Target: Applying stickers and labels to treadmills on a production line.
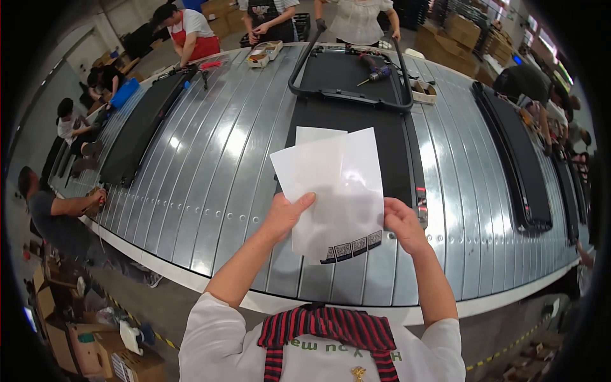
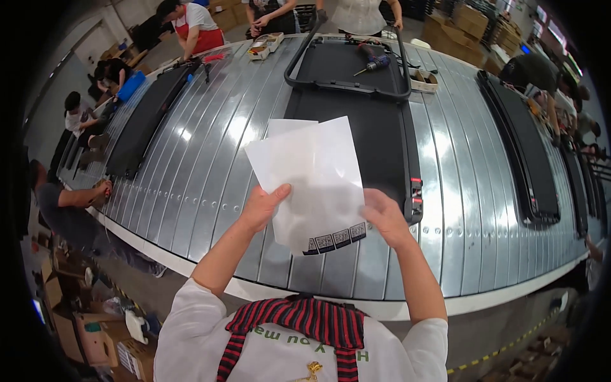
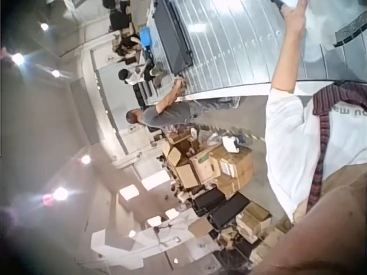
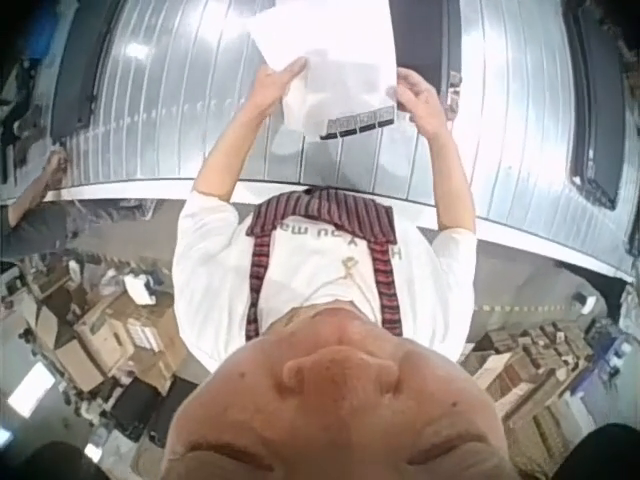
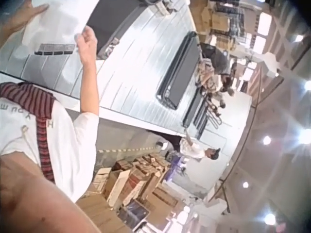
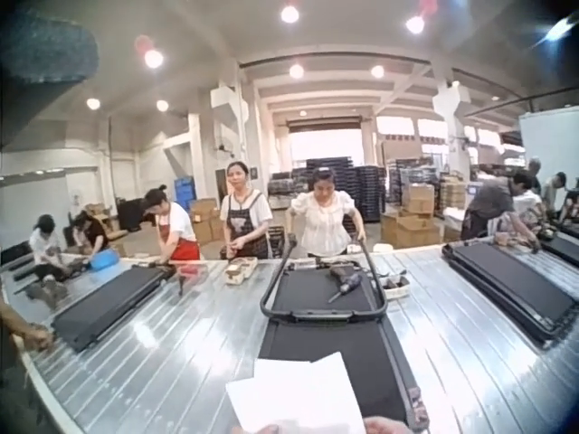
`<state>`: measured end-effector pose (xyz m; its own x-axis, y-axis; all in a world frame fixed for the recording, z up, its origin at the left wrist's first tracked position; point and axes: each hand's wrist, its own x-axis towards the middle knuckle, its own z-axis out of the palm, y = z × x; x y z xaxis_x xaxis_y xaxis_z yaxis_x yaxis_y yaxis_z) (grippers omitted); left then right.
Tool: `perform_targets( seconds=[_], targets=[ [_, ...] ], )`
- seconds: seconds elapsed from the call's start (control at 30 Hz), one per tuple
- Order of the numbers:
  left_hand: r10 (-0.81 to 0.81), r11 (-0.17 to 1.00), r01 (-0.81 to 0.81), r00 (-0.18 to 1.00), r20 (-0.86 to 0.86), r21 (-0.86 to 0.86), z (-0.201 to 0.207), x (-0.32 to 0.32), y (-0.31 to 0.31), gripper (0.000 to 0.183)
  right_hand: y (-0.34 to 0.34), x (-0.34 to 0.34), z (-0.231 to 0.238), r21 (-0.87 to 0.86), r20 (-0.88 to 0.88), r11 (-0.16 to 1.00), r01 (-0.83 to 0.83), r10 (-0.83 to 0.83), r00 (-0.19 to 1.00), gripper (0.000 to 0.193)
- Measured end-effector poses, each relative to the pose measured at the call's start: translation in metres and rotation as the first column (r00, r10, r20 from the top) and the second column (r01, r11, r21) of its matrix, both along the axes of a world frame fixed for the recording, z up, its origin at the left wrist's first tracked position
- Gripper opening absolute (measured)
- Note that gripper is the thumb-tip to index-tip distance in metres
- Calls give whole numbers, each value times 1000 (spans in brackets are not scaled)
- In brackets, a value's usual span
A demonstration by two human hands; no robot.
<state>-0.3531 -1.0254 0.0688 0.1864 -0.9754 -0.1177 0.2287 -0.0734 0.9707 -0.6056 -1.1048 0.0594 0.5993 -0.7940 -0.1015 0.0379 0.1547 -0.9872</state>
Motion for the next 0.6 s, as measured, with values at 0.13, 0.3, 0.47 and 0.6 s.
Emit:
perform_targets(
  seconds=[0.13,0.3,0.47,0.6],
  targets=[
    [119,992,-120,992,-42,-27,-5,40,32,43,43,62,11,-140,-156,990,33,-54,986,24],
    [70,997,-78,969,-236,-21,-5,96,83,40,83,134,30,-159,51,969,187,-181,982,16],
    [-93,996,92,952,-292,-19,-17,146,125,37,103,191,36,-202,72,955,216,-206,976,18],
    [-113,993,119,940,-322,0,-12,169,144,37,112,220,44,-215,-11,967,139,-144,989,26]
  ],
)
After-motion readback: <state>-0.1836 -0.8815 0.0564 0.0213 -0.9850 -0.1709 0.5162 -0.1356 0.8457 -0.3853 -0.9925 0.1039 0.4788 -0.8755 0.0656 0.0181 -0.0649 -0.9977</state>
